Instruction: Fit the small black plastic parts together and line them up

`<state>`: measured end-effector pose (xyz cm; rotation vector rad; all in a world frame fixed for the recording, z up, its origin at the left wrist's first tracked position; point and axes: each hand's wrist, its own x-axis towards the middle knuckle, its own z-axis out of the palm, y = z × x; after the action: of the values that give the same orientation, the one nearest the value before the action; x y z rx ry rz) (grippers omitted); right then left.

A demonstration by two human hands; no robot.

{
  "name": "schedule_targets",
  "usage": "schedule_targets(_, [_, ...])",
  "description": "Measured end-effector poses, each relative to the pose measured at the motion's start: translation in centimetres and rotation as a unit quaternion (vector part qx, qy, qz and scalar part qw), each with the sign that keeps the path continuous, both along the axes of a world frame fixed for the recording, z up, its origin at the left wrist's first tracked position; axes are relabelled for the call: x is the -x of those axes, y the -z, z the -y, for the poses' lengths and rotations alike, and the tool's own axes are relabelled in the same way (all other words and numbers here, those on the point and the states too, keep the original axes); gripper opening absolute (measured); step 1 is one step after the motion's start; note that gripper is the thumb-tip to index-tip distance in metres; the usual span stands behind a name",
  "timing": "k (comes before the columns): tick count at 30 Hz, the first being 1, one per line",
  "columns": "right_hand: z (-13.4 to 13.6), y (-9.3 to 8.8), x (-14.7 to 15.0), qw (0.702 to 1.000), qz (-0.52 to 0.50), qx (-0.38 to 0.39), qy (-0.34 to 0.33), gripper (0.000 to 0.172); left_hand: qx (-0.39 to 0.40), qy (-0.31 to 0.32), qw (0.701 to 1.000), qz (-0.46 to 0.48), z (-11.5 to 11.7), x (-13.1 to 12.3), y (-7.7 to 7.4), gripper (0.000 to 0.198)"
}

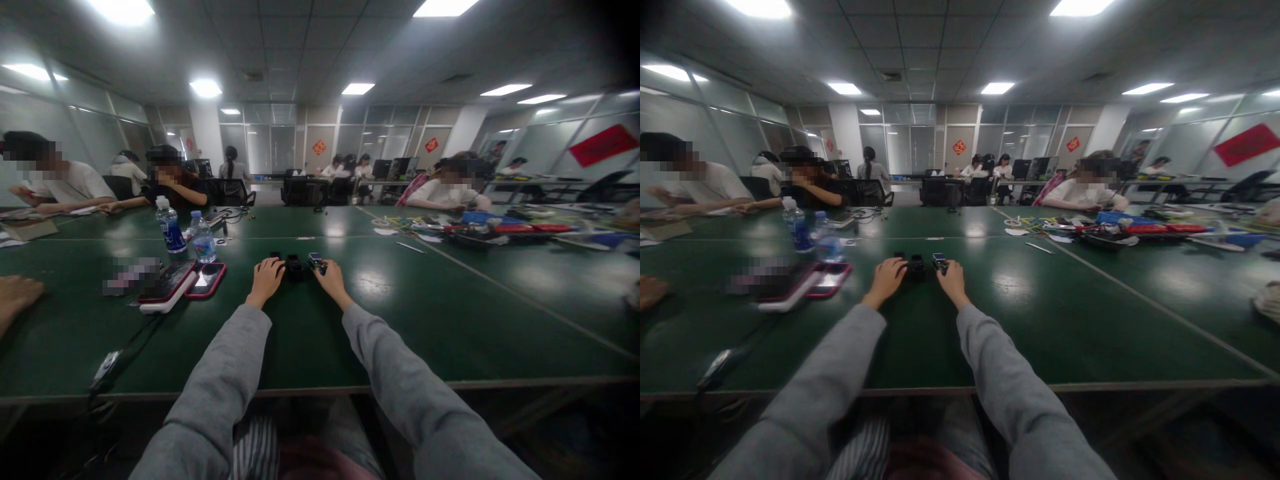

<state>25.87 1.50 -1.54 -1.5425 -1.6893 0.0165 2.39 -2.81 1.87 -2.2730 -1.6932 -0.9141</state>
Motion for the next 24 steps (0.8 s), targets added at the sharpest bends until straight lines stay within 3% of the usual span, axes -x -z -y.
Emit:
schedule_targets(12, [0.3, 0.1, 0.1, 0.999, 0.031, 0.003, -0.011, 0.047, 0.002, -0.001, 1.0, -0.002, 0.1, -0.1, 0.0, 0.035])
schedule_targets(24, [1.0, -0.5, 0.8, 0.999, 0.026, -0.008, -0.042, 0.039, 0.022, -0.001, 1.0, 0.007, 0.3, -0.1, -0.3, 0.036])
